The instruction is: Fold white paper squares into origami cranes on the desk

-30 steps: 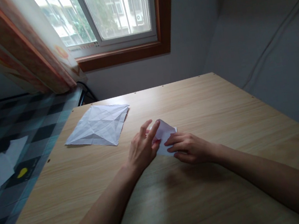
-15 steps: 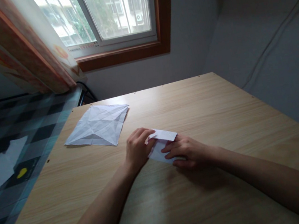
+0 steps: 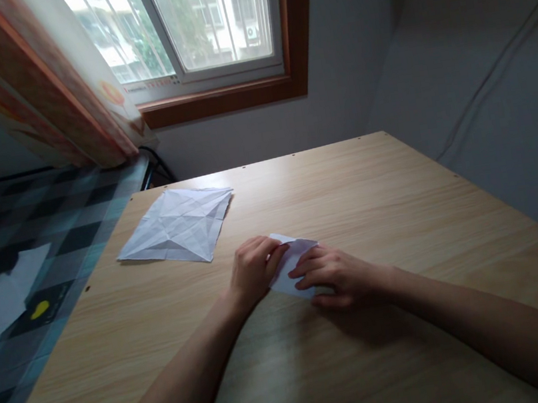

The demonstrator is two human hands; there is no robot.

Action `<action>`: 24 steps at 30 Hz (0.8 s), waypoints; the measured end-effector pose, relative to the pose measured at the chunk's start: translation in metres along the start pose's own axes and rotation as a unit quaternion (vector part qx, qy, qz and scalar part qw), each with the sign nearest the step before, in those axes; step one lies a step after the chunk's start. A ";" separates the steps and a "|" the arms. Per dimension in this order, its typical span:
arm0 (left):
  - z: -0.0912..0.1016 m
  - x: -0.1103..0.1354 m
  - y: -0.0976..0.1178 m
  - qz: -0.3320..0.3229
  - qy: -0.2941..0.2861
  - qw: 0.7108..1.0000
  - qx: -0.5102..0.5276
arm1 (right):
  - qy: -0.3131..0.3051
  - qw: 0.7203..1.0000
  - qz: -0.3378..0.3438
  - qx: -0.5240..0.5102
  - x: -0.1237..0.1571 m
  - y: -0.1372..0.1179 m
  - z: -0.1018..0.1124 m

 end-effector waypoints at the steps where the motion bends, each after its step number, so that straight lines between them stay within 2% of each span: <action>1: 0.000 0.001 -0.003 0.018 0.003 1.000 -0.003 | -0.004 1.000 0.000 -0.001 0.000 0.000 0.000; 4: 0.002 0.004 -0.012 0.078 0.013 0.997 -0.013 | -0.010 1.000 0.006 0.000 0.000 -0.002 -0.001; 7: 0.003 0.005 -0.016 0.095 0.021 0.995 -0.009 | -0.016 1.000 0.008 0.013 -0.001 -0.004 -0.003; 10: 0.014 0.006 -0.010 0.059 0.075 0.995 -0.024 | -0.015 0.998 -0.014 0.060 -0.001 -0.001 -0.006; 13: 0.023 0.006 0.008 -0.029 0.105 0.992 -0.061 | 0.012 0.991 -0.072 0.109 -0.003 0.006 -0.003; 15: 0.016 0.003 0.023 -0.100 0.059 0.992 -0.053 | 0.033 0.985 -0.117 0.126 -0.003 0.010 0.001; 18: -0.005 0.001 0.037 -0.172 -0.061 0.983 -0.011 | 0.064 0.973 -0.172 0.143 -0.004 0.014 0.006; 21: -0.021 0.002 0.038 -0.179 -0.143 0.973 0.011 | 0.090 0.964 -0.193 0.158 -0.004 0.013 0.010; 24: -0.031 0.004 0.033 -0.159 -0.183 0.970 0.019 | 0.085 0.964 -0.158 0.196 -0.006 0.007 0.014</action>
Point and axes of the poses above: each hand's wrist, its own x-axis away from the middle knuckle, its own z-axis out of the back of the hand, y = z × x, the point moved 8 cm from there along -x, towards the middle knuckle, and after that the axes turned 14 degrees about -z, right-handed, at the moved point
